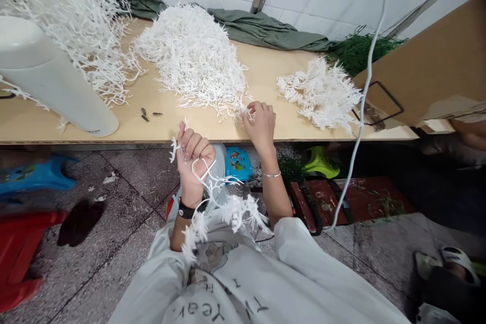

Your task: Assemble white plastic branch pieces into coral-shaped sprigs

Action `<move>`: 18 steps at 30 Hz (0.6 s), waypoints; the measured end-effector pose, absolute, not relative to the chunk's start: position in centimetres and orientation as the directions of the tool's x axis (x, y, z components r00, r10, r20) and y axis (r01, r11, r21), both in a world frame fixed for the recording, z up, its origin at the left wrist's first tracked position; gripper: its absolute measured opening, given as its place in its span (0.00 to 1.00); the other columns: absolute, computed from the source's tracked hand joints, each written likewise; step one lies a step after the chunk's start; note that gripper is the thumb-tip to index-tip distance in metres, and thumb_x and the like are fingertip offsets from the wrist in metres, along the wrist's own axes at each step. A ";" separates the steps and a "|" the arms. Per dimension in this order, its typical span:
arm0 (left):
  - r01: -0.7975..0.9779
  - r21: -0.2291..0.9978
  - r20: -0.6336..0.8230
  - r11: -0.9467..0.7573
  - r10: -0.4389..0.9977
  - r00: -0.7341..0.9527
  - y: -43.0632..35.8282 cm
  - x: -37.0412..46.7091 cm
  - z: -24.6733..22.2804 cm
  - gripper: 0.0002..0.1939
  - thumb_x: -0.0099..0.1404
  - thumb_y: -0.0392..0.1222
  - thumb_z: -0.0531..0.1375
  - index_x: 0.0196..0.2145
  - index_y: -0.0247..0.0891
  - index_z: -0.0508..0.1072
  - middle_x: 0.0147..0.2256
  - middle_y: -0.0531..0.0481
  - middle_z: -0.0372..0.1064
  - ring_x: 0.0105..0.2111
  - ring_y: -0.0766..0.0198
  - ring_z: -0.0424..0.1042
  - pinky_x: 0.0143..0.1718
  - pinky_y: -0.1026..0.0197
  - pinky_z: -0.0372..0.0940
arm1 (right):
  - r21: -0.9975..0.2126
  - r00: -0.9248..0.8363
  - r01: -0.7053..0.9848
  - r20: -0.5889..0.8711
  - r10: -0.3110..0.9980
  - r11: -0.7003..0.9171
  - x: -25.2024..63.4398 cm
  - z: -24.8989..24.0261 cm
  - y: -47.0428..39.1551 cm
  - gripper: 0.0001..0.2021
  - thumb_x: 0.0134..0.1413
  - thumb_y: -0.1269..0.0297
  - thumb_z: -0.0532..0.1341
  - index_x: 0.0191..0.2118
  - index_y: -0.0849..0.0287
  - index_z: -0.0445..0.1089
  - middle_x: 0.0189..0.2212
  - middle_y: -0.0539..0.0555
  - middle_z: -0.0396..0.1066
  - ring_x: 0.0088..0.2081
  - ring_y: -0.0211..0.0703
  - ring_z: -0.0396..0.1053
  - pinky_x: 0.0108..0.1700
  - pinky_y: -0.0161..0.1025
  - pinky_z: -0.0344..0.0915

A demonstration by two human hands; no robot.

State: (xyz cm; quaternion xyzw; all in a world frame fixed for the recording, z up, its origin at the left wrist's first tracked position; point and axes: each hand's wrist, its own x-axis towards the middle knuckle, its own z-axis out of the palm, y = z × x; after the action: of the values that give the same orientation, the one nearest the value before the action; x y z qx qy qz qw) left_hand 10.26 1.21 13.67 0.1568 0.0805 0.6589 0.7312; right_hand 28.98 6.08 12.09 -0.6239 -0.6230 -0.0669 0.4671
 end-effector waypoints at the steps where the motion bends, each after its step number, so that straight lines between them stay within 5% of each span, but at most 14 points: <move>1: -0.938 0.342 0.092 0.055 0.991 0.092 1.3 10.1 13.6 0.26 0.70 0.42 0.50 0.21 0.39 0.37 0.15 0.60 0.29 0.15 0.72 0.28 0.14 0.72 0.43 | -0.469 0.198 0.865 0.642 0.740 0.176 28.9 11.5 6.1 0.11 0.55 0.56 0.58 0.34 0.61 0.65 0.33 0.57 0.67 0.38 0.45 0.63 0.43 0.45 0.60; 3: -0.938 0.345 0.103 0.011 0.993 0.050 1.6 9.8 13.5 0.26 0.70 0.43 0.50 0.21 0.39 0.37 0.15 0.60 0.29 0.15 0.72 0.29 0.14 0.71 0.43 | -0.513 0.201 0.830 0.641 0.741 0.219 28.2 11.0 4.9 0.11 0.56 0.59 0.58 0.40 0.61 0.66 0.40 0.59 0.68 0.44 0.46 0.63 0.48 0.46 0.60; 6: -0.956 0.292 0.131 -0.006 0.991 0.034 2.2 9.7 13.1 0.24 0.70 0.42 0.49 0.21 0.39 0.38 0.15 0.60 0.31 0.15 0.72 0.31 0.15 0.72 0.44 | -0.719 0.184 0.571 0.582 0.792 0.396 26.5 11.2 1.5 0.09 0.60 0.59 0.55 0.38 0.59 0.67 0.36 0.55 0.70 0.40 0.41 0.67 0.46 0.41 0.63; 10: -0.974 0.228 0.147 0.013 0.988 0.047 2.8 10.0 12.4 0.23 0.71 0.44 0.47 0.20 0.38 0.43 0.16 0.59 0.33 0.15 0.72 0.33 0.15 0.71 0.46 | -0.863 -0.148 0.223 0.429 0.891 0.452 24.4 11.7 -2.9 0.12 0.58 0.56 0.57 0.39 0.59 0.69 0.34 0.54 0.72 0.38 0.40 0.70 0.42 0.38 0.66; 14: -0.977 0.206 0.154 0.047 0.985 0.080 3.2 10.3 11.9 0.21 0.71 0.47 0.45 0.22 0.37 0.55 0.17 0.59 0.36 0.15 0.72 0.36 0.16 0.70 0.47 | -0.884 -0.291 0.176 0.374 0.880 0.434 23.7 11.2 -4.7 0.21 0.47 0.56 0.66 0.46 0.61 0.67 0.39 0.56 0.72 0.39 0.41 0.69 0.44 0.38 0.66; 18: -0.959 0.276 0.125 0.067 0.987 0.105 3.6 10.8 12.0 0.20 0.71 0.48 0.44 0.26 0.38 0.64 0.17 0.57 0.44 0.14 0.72 0.42 0.16 0.69 0.48 | -0.907 -0.277 0.245 0.274 0.921 0.344 23.6 10.2 -5.2 0.17 0.49 0.59 0.65 0.45 0.60 0.67 0.38 0.55 0.71 0.39 0.40 0.68 0.44 0.38 0.65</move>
State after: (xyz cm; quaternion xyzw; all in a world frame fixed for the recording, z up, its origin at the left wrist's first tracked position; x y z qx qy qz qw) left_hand 10.76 3.56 12.04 0.1456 0.0476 0.6671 0.7290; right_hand 23.59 -5.16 10.24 -0.4184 -0.6968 0.3914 0.4315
